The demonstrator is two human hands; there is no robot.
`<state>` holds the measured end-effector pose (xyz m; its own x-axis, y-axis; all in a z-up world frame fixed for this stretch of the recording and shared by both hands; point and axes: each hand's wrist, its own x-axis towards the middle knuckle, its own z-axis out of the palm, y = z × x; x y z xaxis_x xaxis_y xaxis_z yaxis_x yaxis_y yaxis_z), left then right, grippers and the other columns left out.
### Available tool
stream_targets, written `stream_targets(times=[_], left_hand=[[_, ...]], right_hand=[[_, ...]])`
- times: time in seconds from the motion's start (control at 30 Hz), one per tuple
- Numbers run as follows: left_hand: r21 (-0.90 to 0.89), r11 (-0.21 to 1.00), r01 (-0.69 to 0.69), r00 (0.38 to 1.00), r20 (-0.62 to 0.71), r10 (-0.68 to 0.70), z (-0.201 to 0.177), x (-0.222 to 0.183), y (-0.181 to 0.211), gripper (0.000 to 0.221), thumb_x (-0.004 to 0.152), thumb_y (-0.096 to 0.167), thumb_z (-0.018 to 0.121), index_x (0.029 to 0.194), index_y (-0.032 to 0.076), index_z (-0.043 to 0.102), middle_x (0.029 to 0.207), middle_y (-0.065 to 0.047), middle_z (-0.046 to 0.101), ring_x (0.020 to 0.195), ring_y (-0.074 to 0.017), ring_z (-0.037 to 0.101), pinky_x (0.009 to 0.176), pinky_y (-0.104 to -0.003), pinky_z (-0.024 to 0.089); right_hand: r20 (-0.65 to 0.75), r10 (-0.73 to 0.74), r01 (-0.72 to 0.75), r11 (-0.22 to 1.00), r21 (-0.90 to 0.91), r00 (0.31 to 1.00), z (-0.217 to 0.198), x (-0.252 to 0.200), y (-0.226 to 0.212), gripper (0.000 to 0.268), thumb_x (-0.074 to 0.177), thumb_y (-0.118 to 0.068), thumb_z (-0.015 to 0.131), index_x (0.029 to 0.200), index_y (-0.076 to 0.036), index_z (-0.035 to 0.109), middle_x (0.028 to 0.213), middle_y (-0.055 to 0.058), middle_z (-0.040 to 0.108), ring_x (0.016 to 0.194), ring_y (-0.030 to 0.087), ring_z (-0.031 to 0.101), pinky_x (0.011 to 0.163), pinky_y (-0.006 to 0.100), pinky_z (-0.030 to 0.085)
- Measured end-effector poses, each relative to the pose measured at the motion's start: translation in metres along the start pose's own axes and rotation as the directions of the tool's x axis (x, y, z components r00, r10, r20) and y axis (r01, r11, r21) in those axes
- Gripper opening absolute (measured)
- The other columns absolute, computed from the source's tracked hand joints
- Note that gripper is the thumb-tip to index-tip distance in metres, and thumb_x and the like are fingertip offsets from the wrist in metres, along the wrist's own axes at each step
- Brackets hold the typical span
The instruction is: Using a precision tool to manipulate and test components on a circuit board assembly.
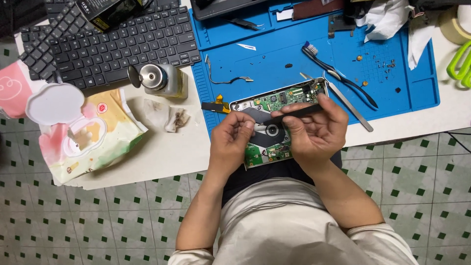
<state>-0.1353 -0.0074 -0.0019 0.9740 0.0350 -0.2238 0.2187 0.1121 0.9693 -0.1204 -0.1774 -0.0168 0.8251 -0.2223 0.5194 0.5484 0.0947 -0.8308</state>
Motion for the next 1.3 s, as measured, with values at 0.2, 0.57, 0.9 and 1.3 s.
stream_targets(times=[0.2, 0.57, 0.9, 1.3], left_hand=[[-0.685, 0.615, 0.390, 0.917, 0.226, -0.329, 0.004, -0.010, -0.007, 0.014, 0.098, 0.017, 0.065, 0.100, 0.004, 0.061, 0.082, -0.015, 0.063, 0.057, -0.0143, 0.056, 0.037, -0.020, 0.042], [-0.730, 0.417, 0.541, 0.817, 0.339, -0.467, 0.016, -0.025, -0.020, 0.013, 0.101, 0.024, 0.059, 0.099, 0.012, 0.061, 0.086, -0.010, 0.067, 0.073, -0.0201, 0.064, 0.052, -0.023, 0.047], [-0.741, 0.409, 0.532, 0.827, 0.352, -0.439, 0.018, -0.028, -0.020, 0.012, 0.101, 0.023, 0.058, 0.101, 0.011, 0.063, 0.086, -0.011, 0.067, 0.075, -0.0220, 0.064, 0.052, -0.024, 0.049], [-0.757, 0.477, 0.447, 0.875, 0.258, -0.410, 0.024, -0.032, -0.022, 0.012, 0.102, 0.020, 0.060, 0.102, 0.009, 0.062, 0.086, -0.011, 0.065, 0.072, -0.0214, 0.066, 0.044, -0.021, 0.047]], right_hand=[[-0.088, -0.212, 0.212, 0.977, -0.014, 0.973, 0.000, -0.006, -0.018, 0.068, 0.094, 0.015, 0.067, 0.148, -0.006, 0.032, 0.093, 0.036, 0.064, 0.077, 0.048, 0.074, 0.073, 0.055, 0.068], [0.099, -0.287, 0.294, 0.953, -0.068, 0.953, 0.004, 0.006, -0.055, 0.043, 0.084, 0.019, 0.073, 0.123, 0.014, 0.055, 0.088, 0.030, 0.072, 0.075, 0.046, 0.080, 0.066, 0.053, 0.068], [0.130, -0.346, 0.358, 0.931, -0.078, 0.929, -0.001, 0.001, -0.045, 0.021, 0.089, 0.011, 0.071, 0.108, 0.017, 0.064, 0.082, 0.029, 0.073, 0.070, 0.049, 0.078, 0.061, 0.052, 0.066], [0.160, -0.383, 0.389, 0.921, -0.002, 0.910, -0.008, -0.001, -0.041, 0.075, 0.091, 0.015, 0.068, 0.156, -0.011, 0.040, 0.094, 0.029, 0.069, 0.079, 0.055, 0.076, 0.064, 0.062, 0.067]])
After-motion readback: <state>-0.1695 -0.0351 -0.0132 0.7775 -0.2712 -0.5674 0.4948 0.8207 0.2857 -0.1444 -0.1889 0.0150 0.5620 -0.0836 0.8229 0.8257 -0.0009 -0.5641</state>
